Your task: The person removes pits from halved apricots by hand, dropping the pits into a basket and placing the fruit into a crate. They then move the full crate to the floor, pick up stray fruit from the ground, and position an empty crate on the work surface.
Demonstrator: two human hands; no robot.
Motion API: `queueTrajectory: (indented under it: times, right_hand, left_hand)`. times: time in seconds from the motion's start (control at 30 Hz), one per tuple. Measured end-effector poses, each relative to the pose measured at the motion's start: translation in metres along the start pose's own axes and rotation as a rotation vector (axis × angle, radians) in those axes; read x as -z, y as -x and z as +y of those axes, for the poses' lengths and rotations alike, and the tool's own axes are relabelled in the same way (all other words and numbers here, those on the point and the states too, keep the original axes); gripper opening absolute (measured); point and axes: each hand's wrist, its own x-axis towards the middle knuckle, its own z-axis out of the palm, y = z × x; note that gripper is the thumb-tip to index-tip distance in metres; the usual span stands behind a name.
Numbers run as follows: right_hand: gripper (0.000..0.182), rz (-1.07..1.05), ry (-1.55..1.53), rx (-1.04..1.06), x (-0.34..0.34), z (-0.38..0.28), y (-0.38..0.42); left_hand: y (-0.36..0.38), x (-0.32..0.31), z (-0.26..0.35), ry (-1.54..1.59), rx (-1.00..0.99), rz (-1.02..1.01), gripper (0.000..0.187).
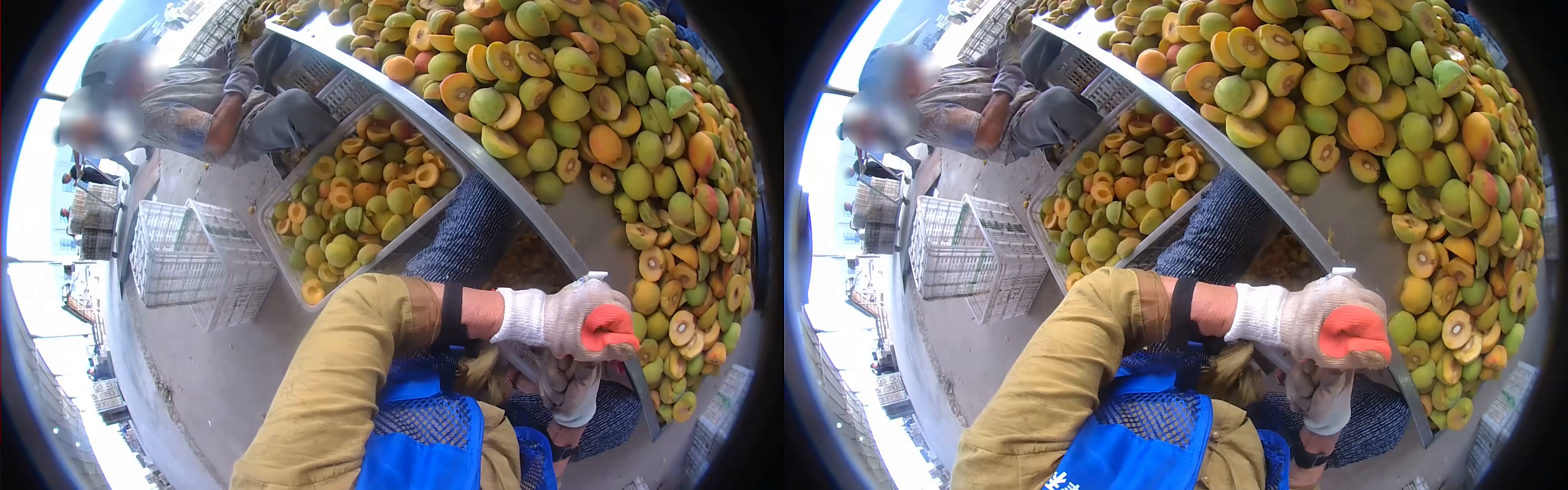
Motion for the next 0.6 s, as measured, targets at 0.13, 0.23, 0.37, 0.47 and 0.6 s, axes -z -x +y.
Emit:
queueTrajectory:
  times: [0.13,0.23,0.37,0.47,0.6]
  right_hand:
    - [0.072,0.202,-0.081,-0.037,-0.019,0.008,0.003]
    - [0.069,0.114,-0.066,-0.036,0.008,0.018,0.007]
    - [0.066,-0.079,-0.127,-0.028,0.026,0.021,0.008]
    - [0.058,-0.033,-0.128,-0.006,0.015,0.000,0.012]
    - [0.054,-0.252,-0.438,0.006,0.034,0.026,0.003]
  left_hand:
    - [0.000,-0.006,0.001,0.126,0.153,0.014,0.024]
    - [0.000,-0.008,-0.009,0.198,0.056,0.024,0.025]
    - [-0.013,-0.009,0.006,-0.033,-0.107,-0.096,0.028]
    - [-0.022,-0.008,0.007,0.046,-0.131,-0.171,0.026]
    - [-0.025,-0.023,0.010,0.055,-0.044,-0.121,0.021]
